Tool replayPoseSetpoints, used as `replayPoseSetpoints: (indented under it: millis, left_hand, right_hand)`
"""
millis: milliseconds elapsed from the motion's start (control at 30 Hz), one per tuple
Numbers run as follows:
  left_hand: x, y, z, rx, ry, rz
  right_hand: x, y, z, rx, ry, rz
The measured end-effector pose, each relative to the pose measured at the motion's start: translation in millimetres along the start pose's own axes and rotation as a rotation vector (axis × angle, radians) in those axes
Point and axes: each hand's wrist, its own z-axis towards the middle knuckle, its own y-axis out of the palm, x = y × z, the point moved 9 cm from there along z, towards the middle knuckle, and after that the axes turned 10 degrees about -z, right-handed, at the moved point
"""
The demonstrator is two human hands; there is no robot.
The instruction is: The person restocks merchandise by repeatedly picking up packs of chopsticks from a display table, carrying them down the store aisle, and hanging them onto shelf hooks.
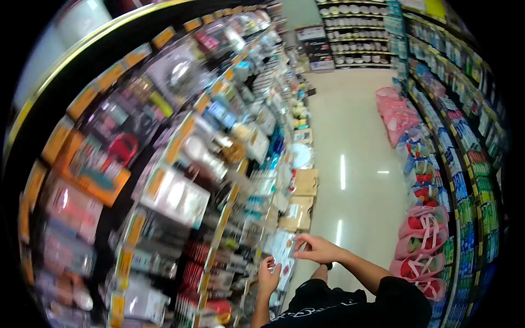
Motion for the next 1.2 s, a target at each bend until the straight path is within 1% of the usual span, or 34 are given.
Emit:
replayPoseSetpoints:
  millis: [100, 133, 233, 333, 433, 533, 567, 600, 667, 700, 767, 800, 833, 900, 933, 1000, 1033, 1067, 1100, 1133, 1200]
  left_hand:
    - [10, 57, 93, -0.104, 0.026, -0.031]
    - [16, 78, 128, -0.115, 0.071, -0.017]
    - [52, 153, 238, -0.266, 0.203, -0.034]
    - [141, 217, 328, -0.372, 0.299, -0.048]
    - [217, 278, 399, -0.488, 0.457, -0.044]
    - [250, 343, 455, -0.671, 0.454, -0.092]
    - [253, 364, 472, -0.734, 0.453, -0.114]
    - [253, 385, 489, -0.807, 0.417, -0.049]
    - [229, 429, 521, -0.94, 0.472, 0.119]
    - [216, 451, 535, -1.002, 0.502, 0.201]
    - [188, 487, 565, -1.086, 0.455, 0.469]
    - [153, 500, 580, -1.159, 0.351, 0.616]
    - [128, 517, 599, -1.223, 0.246, 0.759]
    - [124, 532, 637, -1.259, 0.096, 0.808]
    - [121, 531, 654, -1.281, 0.006, 0.833]
    - [130, 547, 716, -1.128, 0.04, 0.696]
    - [139, 556, 742, -1.053, 0.049, 0.62]
    - [168, 558, 764, -0.957, 0.066, 0.724]
    - [208, 558, 787, -0.858, 0.088, 0.827]
    - [220, 565, 810, -0.837, 0.062, 0.891]
    - [206, 590, 857, -0.849, -0.042, 0.833]
  right_hand:
    - [60, -93, 33, 0.151, 0.158, -0.021]
    - [77, -122, 39, 0.182, 0.261, -0.116]
    - [129, -197, 43, 0.315, 0.361, -0.678]
    - [158, -259, 40, 0.214, 0.446, -0.76]
    - [163, -345, 40, 0.498, 0.557, -0.442]
    - [188, -413, 44, 0.652, 0.673, -0.332]
    - [204, -431, 49, 0.682, 0.682, -0.329]
    - [220, -448, 53, 0.708, 0.689, -0.326]
    - [251, -486, 67, 0.764, 0.707, -0.316]
    - [272, -506, 75, 0.741, 0.712, -0.381]
    - [322, -548, 94, 0.686, 0.722, -0.504]
    - [336, -571, 110, 0.599, 0.734, -0.591]
    - [352, -603, 129, 0.436, 0.798, -0.618]
    - [378, -642, 170, 0.075, 0.919, -0.64]
    - [381, -673, 198, 0.101, 0.873, -0.674]
    - [373, -731, 264, 0.118, 0.773, -0.723]
    - [361, -758, 296, 0.09, 0.739, -0.769]
    - [352, -781, 327, 0.072, 0.703, -0.822]
    - [348, -802, 356, 0.136, 0.586, -0.823]
    - [345, -823, 383, 0.2, 0.466, -0.819]
    - [351, -862, 432, 0.224, 0.38, -0.54]
